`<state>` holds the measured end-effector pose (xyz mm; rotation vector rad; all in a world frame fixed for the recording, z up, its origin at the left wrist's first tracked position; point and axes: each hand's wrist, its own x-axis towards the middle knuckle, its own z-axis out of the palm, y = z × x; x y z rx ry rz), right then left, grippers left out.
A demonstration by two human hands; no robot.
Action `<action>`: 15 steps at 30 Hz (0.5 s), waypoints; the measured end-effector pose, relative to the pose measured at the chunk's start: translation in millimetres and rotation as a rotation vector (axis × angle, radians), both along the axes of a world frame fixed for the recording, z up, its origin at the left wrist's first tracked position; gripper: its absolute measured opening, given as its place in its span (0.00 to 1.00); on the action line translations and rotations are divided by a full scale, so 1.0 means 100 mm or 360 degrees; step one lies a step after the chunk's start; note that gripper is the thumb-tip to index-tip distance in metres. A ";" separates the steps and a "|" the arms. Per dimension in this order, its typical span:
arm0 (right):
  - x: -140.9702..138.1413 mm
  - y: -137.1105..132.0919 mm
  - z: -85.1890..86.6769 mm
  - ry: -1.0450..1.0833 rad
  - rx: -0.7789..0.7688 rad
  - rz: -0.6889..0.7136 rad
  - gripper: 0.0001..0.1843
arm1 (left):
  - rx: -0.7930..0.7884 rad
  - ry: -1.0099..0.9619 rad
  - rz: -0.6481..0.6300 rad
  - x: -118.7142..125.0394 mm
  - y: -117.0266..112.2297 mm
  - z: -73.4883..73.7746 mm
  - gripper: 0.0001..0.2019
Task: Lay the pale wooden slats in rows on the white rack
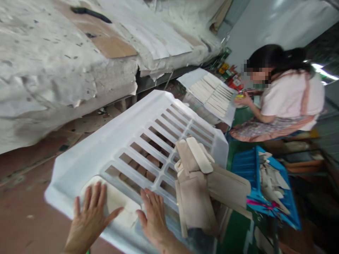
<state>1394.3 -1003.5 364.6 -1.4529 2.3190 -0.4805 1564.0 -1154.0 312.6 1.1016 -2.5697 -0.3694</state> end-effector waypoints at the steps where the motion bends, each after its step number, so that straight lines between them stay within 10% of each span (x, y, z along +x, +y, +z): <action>1: -0.20 0.08 0.12 0.0014 -0.0082 -0.0067 0.33 | -0.0025 0.0025 -0.0015 -0.02 0.01 0.00 0.45; 5: -1.37 0.37 0.60 0.0397 -0.0188 -0.0401 0.22 | -0.0129 0.0032 -0.0101 -0.04 0.02 -0.04 0.45; 9: -2.52 0.36 0.76 0.0824 0.0259 -0.0652 0.29 | -0.0192 0.0031 -0.0128 0.01 -0.03 -0.19 0.46; 15: -3.05 0.07 0.66 0.0685 0.0476 -0.0735 0.32 | -0.0387 -0.0222 -0.0164 -0.05 -0.08 -0.16 0.57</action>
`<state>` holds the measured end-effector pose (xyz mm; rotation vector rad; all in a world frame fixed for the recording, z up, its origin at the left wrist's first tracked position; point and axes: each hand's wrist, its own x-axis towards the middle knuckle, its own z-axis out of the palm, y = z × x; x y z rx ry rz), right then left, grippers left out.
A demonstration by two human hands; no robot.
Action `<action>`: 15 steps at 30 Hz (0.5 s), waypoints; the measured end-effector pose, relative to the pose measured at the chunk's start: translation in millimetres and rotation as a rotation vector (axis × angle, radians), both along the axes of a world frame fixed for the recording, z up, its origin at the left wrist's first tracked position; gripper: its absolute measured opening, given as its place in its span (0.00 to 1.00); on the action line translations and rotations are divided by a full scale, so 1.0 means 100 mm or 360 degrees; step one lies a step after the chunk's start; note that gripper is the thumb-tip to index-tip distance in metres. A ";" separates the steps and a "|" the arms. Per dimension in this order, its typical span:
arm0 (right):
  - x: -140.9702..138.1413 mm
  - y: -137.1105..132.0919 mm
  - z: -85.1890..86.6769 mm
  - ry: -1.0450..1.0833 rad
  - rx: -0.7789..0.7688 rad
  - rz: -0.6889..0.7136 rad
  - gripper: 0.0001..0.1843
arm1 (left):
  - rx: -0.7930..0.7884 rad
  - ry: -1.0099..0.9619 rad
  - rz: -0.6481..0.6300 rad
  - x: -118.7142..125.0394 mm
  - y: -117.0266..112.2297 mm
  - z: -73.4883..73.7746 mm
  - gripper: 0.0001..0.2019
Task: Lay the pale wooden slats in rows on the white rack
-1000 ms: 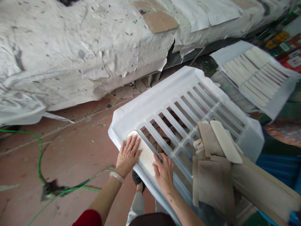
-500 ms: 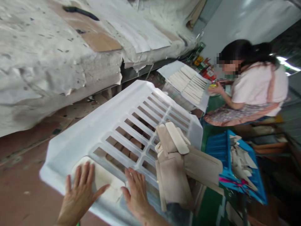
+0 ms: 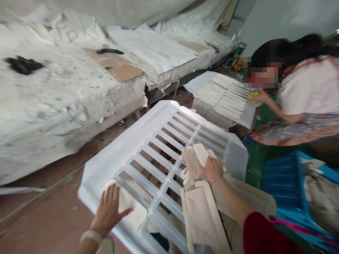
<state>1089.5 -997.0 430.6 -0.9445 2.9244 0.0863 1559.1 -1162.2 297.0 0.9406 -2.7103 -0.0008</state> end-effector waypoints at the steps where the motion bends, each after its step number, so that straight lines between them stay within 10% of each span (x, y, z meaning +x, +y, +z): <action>1: -0.03 0.01 0.01 -0.0018 -0.0020 -0.0001 0.31 | -0.0003 -0.0055 0.0036 -0.03 0.00 0.02 0.58; 8: -0.01 0.12 0.10 0.0128 -0.0808 0.0123 0.57 | 0.0007 -0.0271 0.0117 -0.06 -0.09 -0.01 0.61; 15: 1.50 -0.63 0.33 0.0180 -0.1242 0.0403 0.57 | 0.0153 -0.0156 0.0075 0.06 -0.15 -0.02 0.63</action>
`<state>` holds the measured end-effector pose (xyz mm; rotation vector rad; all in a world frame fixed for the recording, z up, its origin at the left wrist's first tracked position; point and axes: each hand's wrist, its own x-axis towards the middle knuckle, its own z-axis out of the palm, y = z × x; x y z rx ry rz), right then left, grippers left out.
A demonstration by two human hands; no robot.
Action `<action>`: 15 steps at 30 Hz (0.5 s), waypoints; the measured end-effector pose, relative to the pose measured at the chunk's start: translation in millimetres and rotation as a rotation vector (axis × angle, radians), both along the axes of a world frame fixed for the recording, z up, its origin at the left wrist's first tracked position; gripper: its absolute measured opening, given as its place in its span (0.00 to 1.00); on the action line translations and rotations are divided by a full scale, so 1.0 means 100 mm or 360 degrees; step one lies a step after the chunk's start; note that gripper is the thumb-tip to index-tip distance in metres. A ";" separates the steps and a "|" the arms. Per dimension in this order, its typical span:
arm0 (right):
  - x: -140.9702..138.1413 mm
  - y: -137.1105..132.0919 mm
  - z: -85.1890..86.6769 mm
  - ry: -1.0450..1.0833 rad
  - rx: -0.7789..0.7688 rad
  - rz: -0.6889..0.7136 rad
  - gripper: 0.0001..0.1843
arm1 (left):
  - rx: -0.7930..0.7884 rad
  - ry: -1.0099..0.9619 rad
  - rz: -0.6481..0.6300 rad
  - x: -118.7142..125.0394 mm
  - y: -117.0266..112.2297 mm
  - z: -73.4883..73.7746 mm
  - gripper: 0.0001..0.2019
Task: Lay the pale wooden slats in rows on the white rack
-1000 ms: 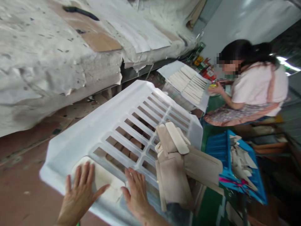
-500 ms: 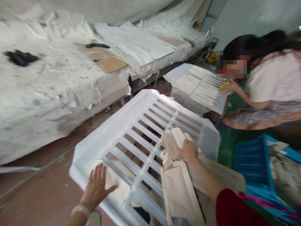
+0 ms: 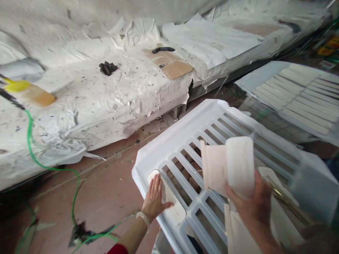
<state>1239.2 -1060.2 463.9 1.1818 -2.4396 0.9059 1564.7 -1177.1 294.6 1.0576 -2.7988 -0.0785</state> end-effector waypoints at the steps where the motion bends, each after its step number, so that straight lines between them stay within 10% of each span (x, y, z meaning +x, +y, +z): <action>1: 0.23 -0.12 -0.04 -0.0035 -0.0034 0.0034 0.55 | 0.0014 0.0026 0.0001 0.01 -0.01 0.01 0.63; 7: 1.20 -0.53 -0.64 -0.0133 -0.0013 0.0221 0.46 | 0.0076 0.0159 0.0012 0.03 -0.05 0.04 0.61; 15: 1.48 -0.30 -1.35 -0.0003 0.0624 0.0405 0.42 | 0.0099 0.0130 0.0088 0.08 -0.16 0.03 0.47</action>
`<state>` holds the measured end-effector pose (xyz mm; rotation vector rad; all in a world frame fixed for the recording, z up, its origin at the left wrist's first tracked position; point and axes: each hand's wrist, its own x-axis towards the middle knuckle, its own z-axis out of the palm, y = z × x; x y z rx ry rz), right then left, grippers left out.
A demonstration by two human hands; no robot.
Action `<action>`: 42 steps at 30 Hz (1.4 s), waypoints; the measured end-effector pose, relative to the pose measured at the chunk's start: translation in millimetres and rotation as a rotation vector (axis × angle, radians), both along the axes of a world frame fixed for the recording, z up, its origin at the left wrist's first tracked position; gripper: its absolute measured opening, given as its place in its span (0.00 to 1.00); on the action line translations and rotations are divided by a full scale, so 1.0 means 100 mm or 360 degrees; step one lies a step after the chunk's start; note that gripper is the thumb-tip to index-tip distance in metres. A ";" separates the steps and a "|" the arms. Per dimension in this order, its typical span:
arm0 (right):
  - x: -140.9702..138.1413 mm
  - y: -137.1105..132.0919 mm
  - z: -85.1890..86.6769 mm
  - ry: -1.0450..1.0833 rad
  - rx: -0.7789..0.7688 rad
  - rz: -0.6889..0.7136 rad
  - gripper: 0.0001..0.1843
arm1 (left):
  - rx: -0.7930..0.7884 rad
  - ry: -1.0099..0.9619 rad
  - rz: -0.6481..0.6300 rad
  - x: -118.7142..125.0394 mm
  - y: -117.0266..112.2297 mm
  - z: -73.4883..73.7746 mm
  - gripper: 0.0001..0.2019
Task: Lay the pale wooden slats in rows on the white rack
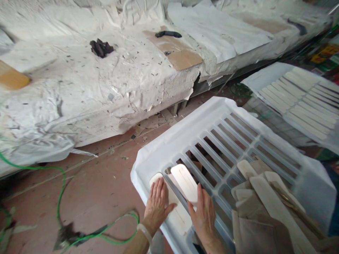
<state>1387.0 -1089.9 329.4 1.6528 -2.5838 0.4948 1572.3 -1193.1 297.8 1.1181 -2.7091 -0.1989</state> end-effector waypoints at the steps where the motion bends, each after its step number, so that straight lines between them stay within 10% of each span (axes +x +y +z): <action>1: 0.00 0.02 -0.03 -0.0031 0.0040 0.0006 0.42 | -0.0017 -0.0001 -0.0001 0.01 -0.02 0.00 0.43; 21: -0.18 -0.29 -0.20 -0.0734 0.0406 0.0393 0.53 | 0.0009 0.0173 0.0003 0.04 -0.18 0.02 0.25; 42: -0.19 -0.22 -0.31 -0.0987 0.0146 0.0402 0.41 | 0.0185 0.0087 0.0007 0.02 -0.18 0.02 0.25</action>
